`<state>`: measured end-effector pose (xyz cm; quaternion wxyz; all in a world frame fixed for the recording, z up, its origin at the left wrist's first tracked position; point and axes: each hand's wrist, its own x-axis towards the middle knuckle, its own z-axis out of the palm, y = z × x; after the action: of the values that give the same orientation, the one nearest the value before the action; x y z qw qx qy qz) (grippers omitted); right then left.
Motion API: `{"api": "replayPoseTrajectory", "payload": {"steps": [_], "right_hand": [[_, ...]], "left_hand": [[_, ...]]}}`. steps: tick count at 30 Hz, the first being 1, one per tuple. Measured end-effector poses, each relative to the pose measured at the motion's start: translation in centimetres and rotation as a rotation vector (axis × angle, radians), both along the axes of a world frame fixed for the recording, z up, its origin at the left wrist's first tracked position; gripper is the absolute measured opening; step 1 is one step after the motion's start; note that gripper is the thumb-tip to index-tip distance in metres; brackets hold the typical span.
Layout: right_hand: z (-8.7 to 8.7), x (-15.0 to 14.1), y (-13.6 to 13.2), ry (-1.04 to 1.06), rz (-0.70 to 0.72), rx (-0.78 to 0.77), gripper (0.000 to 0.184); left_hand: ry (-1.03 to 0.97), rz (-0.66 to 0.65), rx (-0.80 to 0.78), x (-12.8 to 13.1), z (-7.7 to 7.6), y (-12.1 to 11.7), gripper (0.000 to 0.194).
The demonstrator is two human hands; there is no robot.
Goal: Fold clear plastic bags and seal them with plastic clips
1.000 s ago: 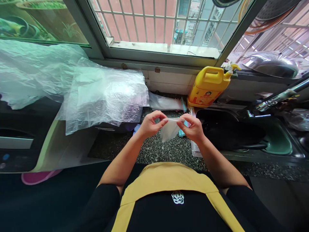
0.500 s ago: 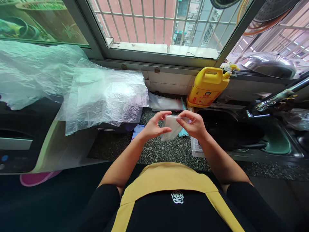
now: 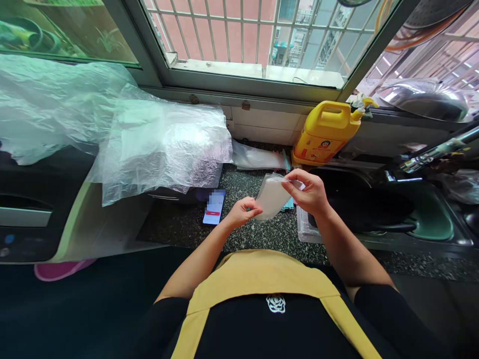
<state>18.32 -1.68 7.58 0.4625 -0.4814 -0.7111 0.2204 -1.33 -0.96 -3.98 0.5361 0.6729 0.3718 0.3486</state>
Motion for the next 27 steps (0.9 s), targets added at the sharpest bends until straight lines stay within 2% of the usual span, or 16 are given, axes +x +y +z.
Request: {"api": "replayPoseTrajectory", "payload": {"steps": [3,5,8,12,15,19,27], "right_hand": [[-0.4,0.1,0.0,-0.027,0.012,-0.013,0.015],[-0.7,0.0,0.0,-0.025,0.015,-0.032,0.015],[-1.0,-0.4,0.0,-0.027,0.017,-0.062,0.018],[-1.3,-0.8,-0.2,-0.021,0.024,-0.091,0.021],[-1.5,-0.8,-0.3,-0.022,0.039,-0.093,0.022],[-1.5,-0.5,-0.2,-0.031,0.065,-0.110,0.022],[-1.2,-1.3,0.1,-0.095,0.129,-0.188,0.022]], "left_hand": [[-0.022,0.026,-0.045,-0.2,-0.6,-0.2,0.056],[-0.045,0.047,-0.054,-0.3,-0.1,-0.1,0.056],[-0.119,0.101,-0.040,-0.4,1.9,0.4,0.057],[-0.219,0.135,0.022,0.2,4.9,1.1,0.047],[-0.249,0.164,0.062,0.8,6.2,1.4,0.038],[-0.223,0.140,0.085,1.2,6.5,1.5,0.035],[-0.137,0.067,0.147,1.3,6.1,1.0,0.028]]}}
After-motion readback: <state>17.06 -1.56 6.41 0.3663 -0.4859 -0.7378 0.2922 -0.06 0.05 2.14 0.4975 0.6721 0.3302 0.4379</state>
